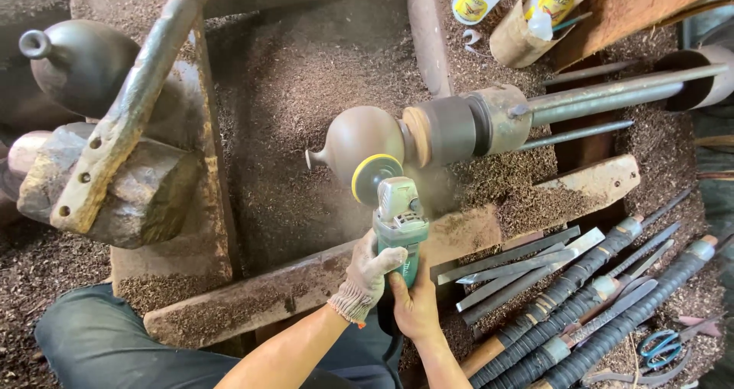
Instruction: The recorder is using a lathe to turn a wooden object, sanding it with an angle grinder, and applying adhesive/finish.
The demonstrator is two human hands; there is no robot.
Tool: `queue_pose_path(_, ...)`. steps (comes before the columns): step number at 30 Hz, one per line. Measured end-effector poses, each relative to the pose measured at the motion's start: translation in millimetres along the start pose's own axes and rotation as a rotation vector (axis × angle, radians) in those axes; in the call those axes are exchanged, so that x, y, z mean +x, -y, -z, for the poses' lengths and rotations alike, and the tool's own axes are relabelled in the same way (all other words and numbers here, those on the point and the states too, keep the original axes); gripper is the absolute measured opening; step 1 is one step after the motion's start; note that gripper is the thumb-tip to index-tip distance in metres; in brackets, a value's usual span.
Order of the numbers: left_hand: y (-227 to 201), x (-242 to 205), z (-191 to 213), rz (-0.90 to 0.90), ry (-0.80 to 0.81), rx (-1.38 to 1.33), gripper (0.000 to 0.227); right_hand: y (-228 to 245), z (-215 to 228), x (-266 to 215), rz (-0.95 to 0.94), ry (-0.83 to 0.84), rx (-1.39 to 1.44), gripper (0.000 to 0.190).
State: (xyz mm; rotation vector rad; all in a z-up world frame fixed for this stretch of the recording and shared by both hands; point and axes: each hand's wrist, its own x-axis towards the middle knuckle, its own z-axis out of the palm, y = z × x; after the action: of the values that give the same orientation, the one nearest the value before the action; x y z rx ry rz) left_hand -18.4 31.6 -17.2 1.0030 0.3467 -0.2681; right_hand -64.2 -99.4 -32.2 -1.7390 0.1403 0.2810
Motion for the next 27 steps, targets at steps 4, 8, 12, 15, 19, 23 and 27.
queue_pose_path(4, -2, -3, 7, -0.074, 0.022, 0.046, 0.067, 6, -3, -1, 0.024, -0.013, -0.105, 0.081)
queue_pose_path(8, 12, -4, 17, -0.090, 0.022, 0.045, 0.069, 8, -3, -4, 0.041, -0.014, -0.182, 0.085)
queue_pose_path(12, 16, -8, 24, -0.106, 0.029, -0.025, 0.068, 15, -8, -5, 0.017, 0.000, -0.239, 0.089)
queue_pose_path(15, 0, -20, 26, -0.050, 0.018, -0.132, 0.070, 24, -15, -8, -0.019, 0.017, -0.313, 0.091)
queue_pose_path(19, -31, -46, 32, 0.060, -0.005, -0.255, 0.071, 66, -23, -25, -0.138, 0.116, -0.430, 0.097)
queue_pose_path(23, -58, -67, 20, 0.062, -0.001, -0.379, 0.069, 9, -11, -46, -0.221, 0.179, -0.168, 0.107)
queue_pose_path(27, -88, -56, -8, 0.113, -0.057, -0.162, 0.058, -114, 27, -60, -0.528, 0.305, 0.744, 0.089)
